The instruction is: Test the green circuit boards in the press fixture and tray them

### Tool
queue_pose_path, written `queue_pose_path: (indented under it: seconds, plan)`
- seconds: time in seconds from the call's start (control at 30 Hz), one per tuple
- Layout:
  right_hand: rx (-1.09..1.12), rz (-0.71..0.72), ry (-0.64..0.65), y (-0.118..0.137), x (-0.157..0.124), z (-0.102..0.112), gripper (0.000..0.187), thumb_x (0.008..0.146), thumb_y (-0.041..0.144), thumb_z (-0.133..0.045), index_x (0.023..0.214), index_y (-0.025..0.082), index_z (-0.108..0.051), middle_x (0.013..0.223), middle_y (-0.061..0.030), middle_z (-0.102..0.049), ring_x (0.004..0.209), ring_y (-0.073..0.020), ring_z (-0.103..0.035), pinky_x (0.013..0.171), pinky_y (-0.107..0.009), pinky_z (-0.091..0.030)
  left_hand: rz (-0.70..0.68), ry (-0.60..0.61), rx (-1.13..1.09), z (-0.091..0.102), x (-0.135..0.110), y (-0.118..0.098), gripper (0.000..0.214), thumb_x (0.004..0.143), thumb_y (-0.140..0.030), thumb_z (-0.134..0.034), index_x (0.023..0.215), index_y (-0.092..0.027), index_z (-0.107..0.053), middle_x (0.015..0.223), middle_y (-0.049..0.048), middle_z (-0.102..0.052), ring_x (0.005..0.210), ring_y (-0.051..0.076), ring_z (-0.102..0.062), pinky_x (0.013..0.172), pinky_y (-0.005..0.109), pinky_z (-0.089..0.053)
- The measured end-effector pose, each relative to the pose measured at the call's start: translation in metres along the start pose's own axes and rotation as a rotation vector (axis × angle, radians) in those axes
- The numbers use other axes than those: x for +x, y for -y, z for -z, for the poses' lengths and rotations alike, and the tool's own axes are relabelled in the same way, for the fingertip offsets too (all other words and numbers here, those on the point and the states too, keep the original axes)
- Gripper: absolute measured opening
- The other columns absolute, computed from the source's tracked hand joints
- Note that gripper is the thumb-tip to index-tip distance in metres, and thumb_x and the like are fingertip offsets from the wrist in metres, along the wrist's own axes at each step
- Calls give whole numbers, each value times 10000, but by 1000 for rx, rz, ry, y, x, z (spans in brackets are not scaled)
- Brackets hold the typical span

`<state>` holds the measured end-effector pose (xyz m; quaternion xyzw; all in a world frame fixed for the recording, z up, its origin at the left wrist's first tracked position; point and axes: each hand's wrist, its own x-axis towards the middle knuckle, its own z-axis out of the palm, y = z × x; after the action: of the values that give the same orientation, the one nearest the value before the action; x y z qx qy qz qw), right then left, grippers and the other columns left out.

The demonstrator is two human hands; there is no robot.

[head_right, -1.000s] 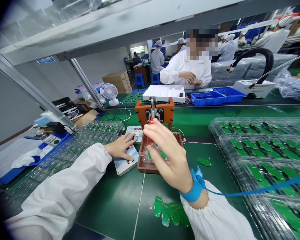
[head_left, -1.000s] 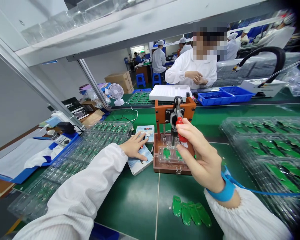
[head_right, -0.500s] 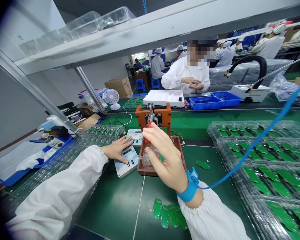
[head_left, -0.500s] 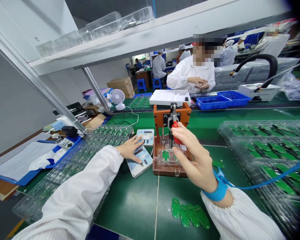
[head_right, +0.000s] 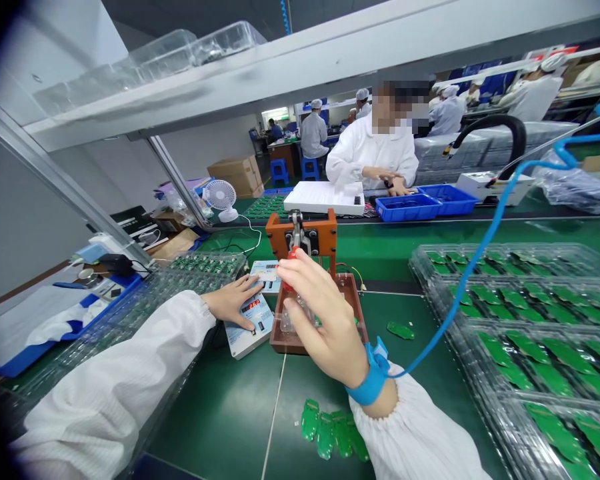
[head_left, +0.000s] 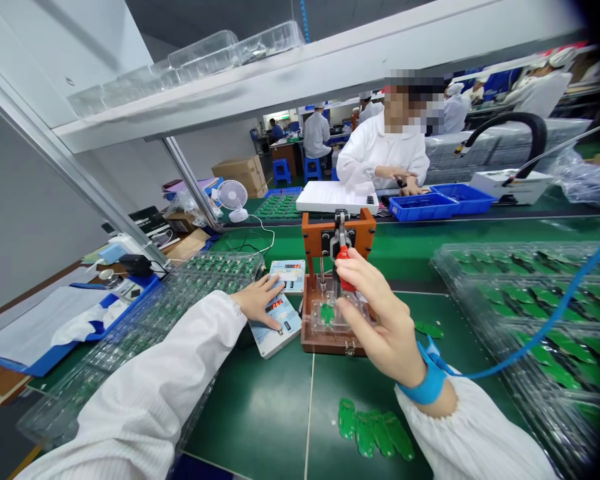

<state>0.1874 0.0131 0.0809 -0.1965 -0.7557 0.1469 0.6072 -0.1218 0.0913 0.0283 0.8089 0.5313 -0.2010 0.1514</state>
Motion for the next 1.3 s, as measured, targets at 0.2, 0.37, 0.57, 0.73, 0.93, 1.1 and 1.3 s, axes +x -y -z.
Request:
queue_pose_path:
  seconds: [0.2,0.37,0.57,0.73,0.93,1.1,1.3]
  plan:
    - [8,3,-6,0,1,-1,645,950,26,-576,1507,341,-492,1498,-3,-573,1475,-250,-458,1246,-493,-414,1,-15,-32,-3,6,1,1370,616,-868,-713,1654,-154,-177,1702,183,32,1553,502,56,1230,666,-122]
    - [-14,-7,-4,2,-1,-1,640,953,31,-576,1511,333,-487,1511,-8,-561,1487,-252,-443,1246,-490,-415,-37,-86,-127,-9,4,6,1366,580,-834,-770,1638,-148,-245,1705,197,31,1555,503,48,1231,670,-125]
    - [-30,-10,-4,4,-1,-1,644,957,36,-577,1516,338,-477,1517,-1,-558,1489,-245,-441,1248,-481,-416,-43,-794,-744,-29,9,13,640,805,-580,-726,1313,-202,-634,1500,162,-541,1377,338,-519,1116,443,-441]
    - [-64,-19,-15,4,1,2,613,951,12,-573,1466,342,-543,1465,8,-609,1455,-234,-490,1230,-458,-441,97,-1055,-1089,-40,20,27,373,784,-513,-670,691,-232,-442,518,-46,-503,474,137,-494,512,255,-398]
    - [-145,0,15,3,4,9,652,947,-8,-563,1500,332,-512,1492,12,-595,1435,-214,-517,1218,-404,-456,122,-1076,-1225,-39,19,30,431,703,-448,-708,612,-238,-343,452,-93,-354,410,86,-343,456,217,-249]
    - [-248,60,45,5,7,12,662,954,-20,-548,1529,302,-482,1527,-3,-564,1420,-201,-533,1217,-373,-453,132,-1093,-1280,-38,17,29,416,696,-437,-711,595,-235,-361,426,-90,-361,407,84,-335,459,215,-245]
    - [-249,66,38,5,8,13,612,968,20,-562,1500,322,-522,1571,-14,-514,1448,-240,-501,1206,-441,-465,127,-1088,-1294,-38,16,29,409,700,-407,-730,587,-229,-381,418,-77,-393,409,89,-368,460,218,-262]
